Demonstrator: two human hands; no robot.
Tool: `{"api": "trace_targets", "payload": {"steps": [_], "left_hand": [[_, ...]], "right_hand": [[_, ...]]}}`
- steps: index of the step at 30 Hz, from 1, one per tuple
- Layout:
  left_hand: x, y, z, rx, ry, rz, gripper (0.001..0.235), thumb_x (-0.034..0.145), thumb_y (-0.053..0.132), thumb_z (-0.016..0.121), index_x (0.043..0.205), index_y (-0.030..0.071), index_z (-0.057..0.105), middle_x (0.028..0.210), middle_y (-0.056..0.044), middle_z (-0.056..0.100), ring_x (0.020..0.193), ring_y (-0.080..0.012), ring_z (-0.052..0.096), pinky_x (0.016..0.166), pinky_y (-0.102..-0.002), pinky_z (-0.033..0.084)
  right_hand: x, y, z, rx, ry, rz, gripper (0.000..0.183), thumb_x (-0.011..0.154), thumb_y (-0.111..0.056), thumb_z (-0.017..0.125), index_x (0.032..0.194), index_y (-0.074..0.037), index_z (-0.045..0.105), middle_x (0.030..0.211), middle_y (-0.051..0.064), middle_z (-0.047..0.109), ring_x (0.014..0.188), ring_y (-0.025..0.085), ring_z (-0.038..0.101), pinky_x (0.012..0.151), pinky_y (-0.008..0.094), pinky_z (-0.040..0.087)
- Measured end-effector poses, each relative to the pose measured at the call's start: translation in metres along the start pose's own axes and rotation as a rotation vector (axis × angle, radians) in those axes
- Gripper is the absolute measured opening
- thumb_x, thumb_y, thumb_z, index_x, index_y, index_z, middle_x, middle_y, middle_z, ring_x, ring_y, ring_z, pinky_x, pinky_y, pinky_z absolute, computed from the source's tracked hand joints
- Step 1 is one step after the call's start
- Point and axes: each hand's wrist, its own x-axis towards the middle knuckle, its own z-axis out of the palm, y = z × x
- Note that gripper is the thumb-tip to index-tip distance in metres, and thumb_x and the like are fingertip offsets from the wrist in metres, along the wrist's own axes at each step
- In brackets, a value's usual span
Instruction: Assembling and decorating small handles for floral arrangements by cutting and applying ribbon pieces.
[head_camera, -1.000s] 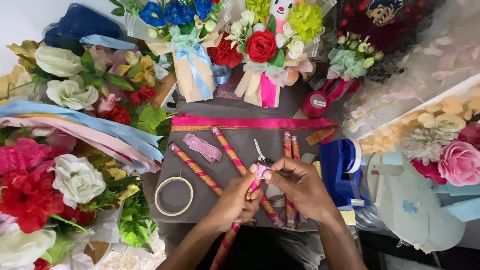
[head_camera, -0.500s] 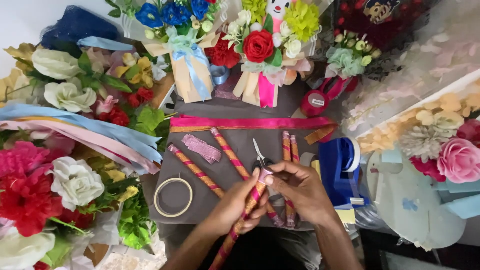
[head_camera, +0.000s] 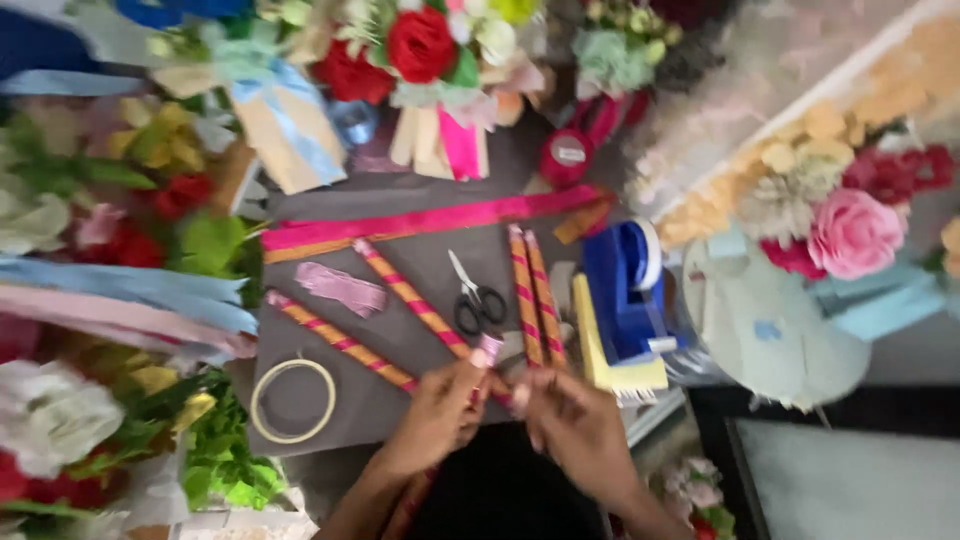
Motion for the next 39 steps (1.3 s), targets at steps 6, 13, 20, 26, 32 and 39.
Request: {"api": "trace_targets", "payload": {"steps": [6,13,20,26,32,39], "left_hand": [[-0.014,0.036,0.006,0.056,-0.06,-0.013,0.054,0.103,0.056,0.043,0.076,0.009,0.042,0.055,0.0,0.027,0.041,-0.0086,0.024,0.037,-0.024,0.018],[0.005,0.005,-0.002,0.071,-0.066,0.042,0.054,0.102,0.055,0.045,0.076,0.008,0.045,0.052,-0.001,0.025,0.037,-0.0099,0.023,0.033,-0.025,0.02],[0.022,-0.028,-0.014,-0.133,-0.201,0.026,0.045,0.106,0.044,0.047,0.083,0.005,0.053,0.049,-0.003,0.037,0.03,-0.0096,0.032,0.027,-0.025,0.027],[0.001,0.009,0.014,0.014,-0.049,-0.042,0.053,0.102,0.057,0.045,0.076,0.011,0.047,0.049,0.001,0.027,0.033,-0.009,0.025,0.031,-0.026,0.019],[-0.011,0.03,0.023,0.01,-0.021,0.015,0.05,0.103,0.054,0.049,0.076,0.011,0.047,0.053,0.002,0.026,0.037,-0.0076,0.024,0.034,-0.024,0.019],[-0.014,0.042,0.025,-0.001,-0.003,0.175,0.045,0.106,0.044,0.052,0.076,0.01,0.049,0.057,0.003,0.031,0.043,-0.0041,0.027,0.038,-0.022,0.022]], "right_hand": [[-0.036,0.059,-0.059,-0.274,0.406,-0.079,0.008,0.086,-0.014,0.078,0.092,-0.014,0.084,0.081,0.001,0.085,0.069,0.011,0.076,0.065,0.024,0.059],[-0.028,0.026,-0.083,-0.11,0.731,0.207,0.032,0.102,-0.029,0.068,0.085,-0.002,0.075,0.058,0.009,0.054,0.052,0.017,0.043,0.051,0.035,0.037],[-0.018,0.031,-0.088,0.111,0.658,0.333,0.019,0.097,-0.02,0.073,0.095,-0.001,0.075,0.069,0.008,0.056,0.06,0.016,0.046,0.052,0.031,0.032],[-0.012,0.048,-0.091,0.133,0.658,0.235,0.014,0.098,-0.011,0.071,0.097,0.003,0.073,0.064,0.008,0.049,0.058,0.015,0.038,0.052,0.032,0.029],[-0.015,0.039,-0.092,-0.116,0.68,0.064,0.011,0.097,-0.009,0.068,0.092,0.0,0.071,0.061,0.009,0.056,0.058,0.013,0.047,0.053,0.03,0.037],[-0.009,0.002,-0.049,-0.171,0.332,-0.314,0.011,0.089,-0.016,0.077,0.094,-0.007,0.074,0.061,0.003,0.067,0.051,0.008,0.059,0.054,0.022,0.049]]}}
